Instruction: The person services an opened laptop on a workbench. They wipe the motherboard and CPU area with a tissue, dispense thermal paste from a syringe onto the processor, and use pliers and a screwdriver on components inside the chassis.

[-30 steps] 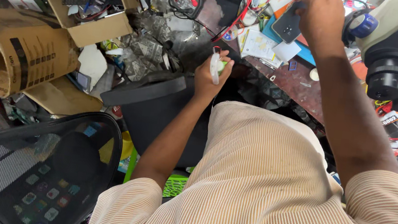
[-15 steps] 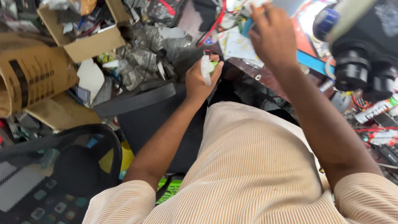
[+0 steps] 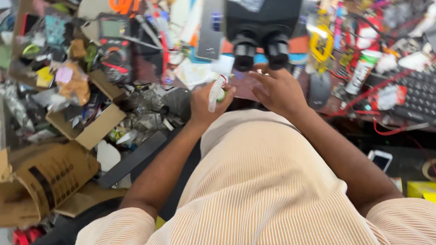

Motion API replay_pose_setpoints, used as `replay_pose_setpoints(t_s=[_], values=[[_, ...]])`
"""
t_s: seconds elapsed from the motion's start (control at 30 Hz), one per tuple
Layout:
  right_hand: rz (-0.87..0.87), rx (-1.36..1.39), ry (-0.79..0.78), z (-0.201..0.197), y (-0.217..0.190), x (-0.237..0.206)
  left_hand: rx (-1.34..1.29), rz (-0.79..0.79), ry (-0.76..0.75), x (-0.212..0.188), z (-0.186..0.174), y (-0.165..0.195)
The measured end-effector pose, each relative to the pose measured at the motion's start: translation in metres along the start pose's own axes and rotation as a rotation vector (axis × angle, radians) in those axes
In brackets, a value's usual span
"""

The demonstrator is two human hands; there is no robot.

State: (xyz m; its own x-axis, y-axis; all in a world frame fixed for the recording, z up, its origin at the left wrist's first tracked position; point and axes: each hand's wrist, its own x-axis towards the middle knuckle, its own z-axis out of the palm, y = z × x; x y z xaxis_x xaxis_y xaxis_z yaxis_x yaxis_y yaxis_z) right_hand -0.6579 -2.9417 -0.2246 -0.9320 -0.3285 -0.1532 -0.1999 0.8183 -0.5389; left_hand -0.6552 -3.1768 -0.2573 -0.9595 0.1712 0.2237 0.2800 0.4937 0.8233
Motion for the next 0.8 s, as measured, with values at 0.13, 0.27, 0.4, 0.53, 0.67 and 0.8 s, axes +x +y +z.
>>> replay_pose_setpoints(t_s=[0.13,0.27,0.4,0.53,0.67,0.8], values=[[0.065,0.259,0.073,-0.007,0.032,-0.055,0.023,-0.02,-0.007,0.008,0.044,0.021],[-0.02,0.058,0.167,-0.018,0.061,-0.095,-0.191,-0.183,-0.111,0.007,0.08,0.058],[0.256,0.159,0.17,-0.039,0.074,-0.115,-0.189,-0.049,-0.142,0.009,0.097,0.1],[0.344,0.056,0.328,-0.067,0.078,-0.097,-0.159,-0.024,-0.167,0.009,0.099,0.124],[0.225,-0.194,0.461,-0.091,0.085,-0.055,-0.028,0.044,-0.216,-0.002,0.097,0.13],[0.24,-0.295,0.475,-0.109,0.088,-0.041,0.028,-0.137,-0.208,-0.022,0.093,0.13]])
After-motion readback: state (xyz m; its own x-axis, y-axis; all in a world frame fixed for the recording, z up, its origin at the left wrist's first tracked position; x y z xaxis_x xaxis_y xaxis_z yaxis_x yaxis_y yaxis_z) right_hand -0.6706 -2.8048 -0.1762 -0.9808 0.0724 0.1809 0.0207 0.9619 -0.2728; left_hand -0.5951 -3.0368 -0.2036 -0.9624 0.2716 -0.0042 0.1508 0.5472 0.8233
